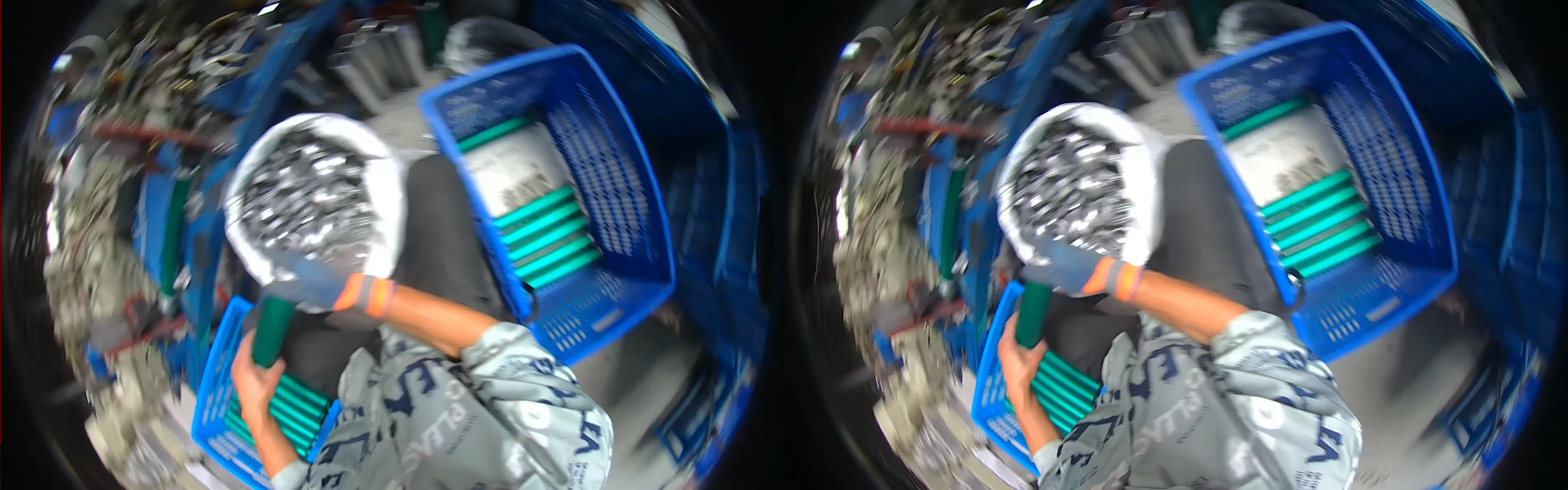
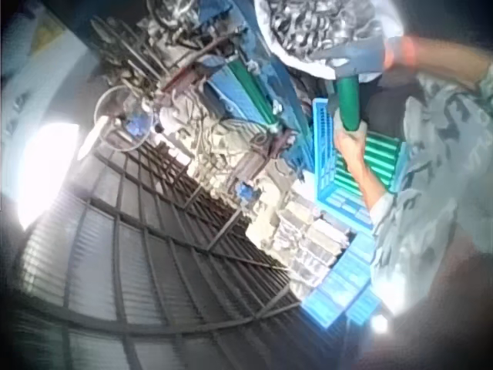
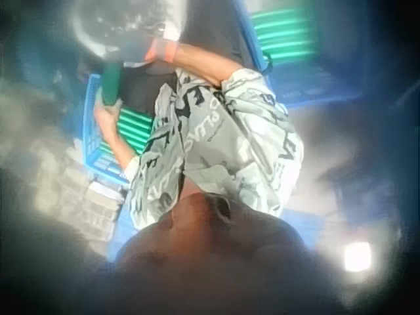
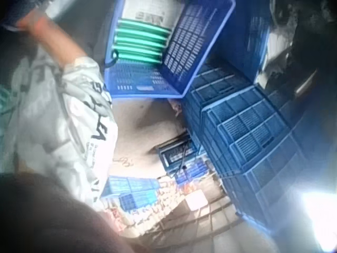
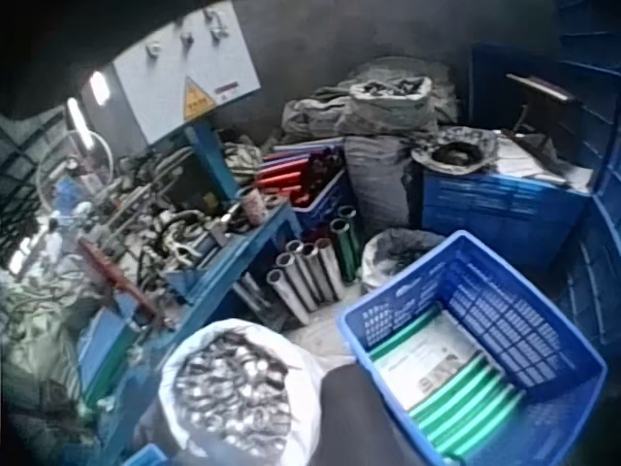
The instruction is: Assembling metal end caps onto green tubes using a pressing machine and sorting them into crates.
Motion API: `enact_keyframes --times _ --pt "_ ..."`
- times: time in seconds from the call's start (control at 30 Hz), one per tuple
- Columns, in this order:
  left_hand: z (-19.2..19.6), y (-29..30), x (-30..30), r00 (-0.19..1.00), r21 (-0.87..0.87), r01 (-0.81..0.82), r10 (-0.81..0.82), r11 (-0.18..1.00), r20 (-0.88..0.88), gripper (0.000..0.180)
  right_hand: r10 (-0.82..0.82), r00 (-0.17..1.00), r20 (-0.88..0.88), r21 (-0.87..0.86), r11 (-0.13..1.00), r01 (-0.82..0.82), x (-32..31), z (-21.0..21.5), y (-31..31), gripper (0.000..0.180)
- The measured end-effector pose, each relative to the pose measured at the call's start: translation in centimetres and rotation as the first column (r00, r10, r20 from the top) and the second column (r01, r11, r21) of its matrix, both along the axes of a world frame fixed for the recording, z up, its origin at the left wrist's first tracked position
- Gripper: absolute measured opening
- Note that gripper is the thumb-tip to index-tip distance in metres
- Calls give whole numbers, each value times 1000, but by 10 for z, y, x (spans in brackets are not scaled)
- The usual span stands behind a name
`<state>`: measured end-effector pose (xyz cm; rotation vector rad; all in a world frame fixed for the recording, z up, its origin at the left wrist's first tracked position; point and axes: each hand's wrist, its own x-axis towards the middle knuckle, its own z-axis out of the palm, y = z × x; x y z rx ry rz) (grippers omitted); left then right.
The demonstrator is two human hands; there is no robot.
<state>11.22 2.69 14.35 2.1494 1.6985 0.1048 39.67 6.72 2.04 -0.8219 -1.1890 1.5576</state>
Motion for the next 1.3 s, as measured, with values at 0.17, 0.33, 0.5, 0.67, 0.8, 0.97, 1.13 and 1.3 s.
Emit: enact_keyframes --times 0.17,0.33,0.5,0.67,0.8,0.97,1.13,1.3 --pt "27 -1 -22 993 -5 -116 116 993 6 66 -33 981 -190 83 995 50 -15 39 4 115" --pt "33 0 -55 993 91 -88 81 992 80 65 22 945 -327 -52 998 -41 -39 58 8 128" --pt "36 -8 -86 994 75 -78 72 994 77 66 237 964 -116 -83 965 -248 -47 68 23 113" --pt "42 -8 -107 980 94 -143 128 985 151 63 24 894 -448 -264 952 -157 -69 35 23 82" --pt "47 -10 -124 988 100 -113 101 989 114 62 77 947 -312 -123 985 -120 -88 28 26 103" --pt "47 -14 -140 986 59 -132 125 990 109 62 264 963 -60 -114 956 -269 -109 61 22 109" --pt "34 -15 -152 982 64 -144 135 988 129 62 147 978 150 -23 989 -145 -131 53 18 101" --pt "22 -17 -153 977 65 -161 150 985 151 63 102 957 271 52 991 -121 -133 49 20 96"
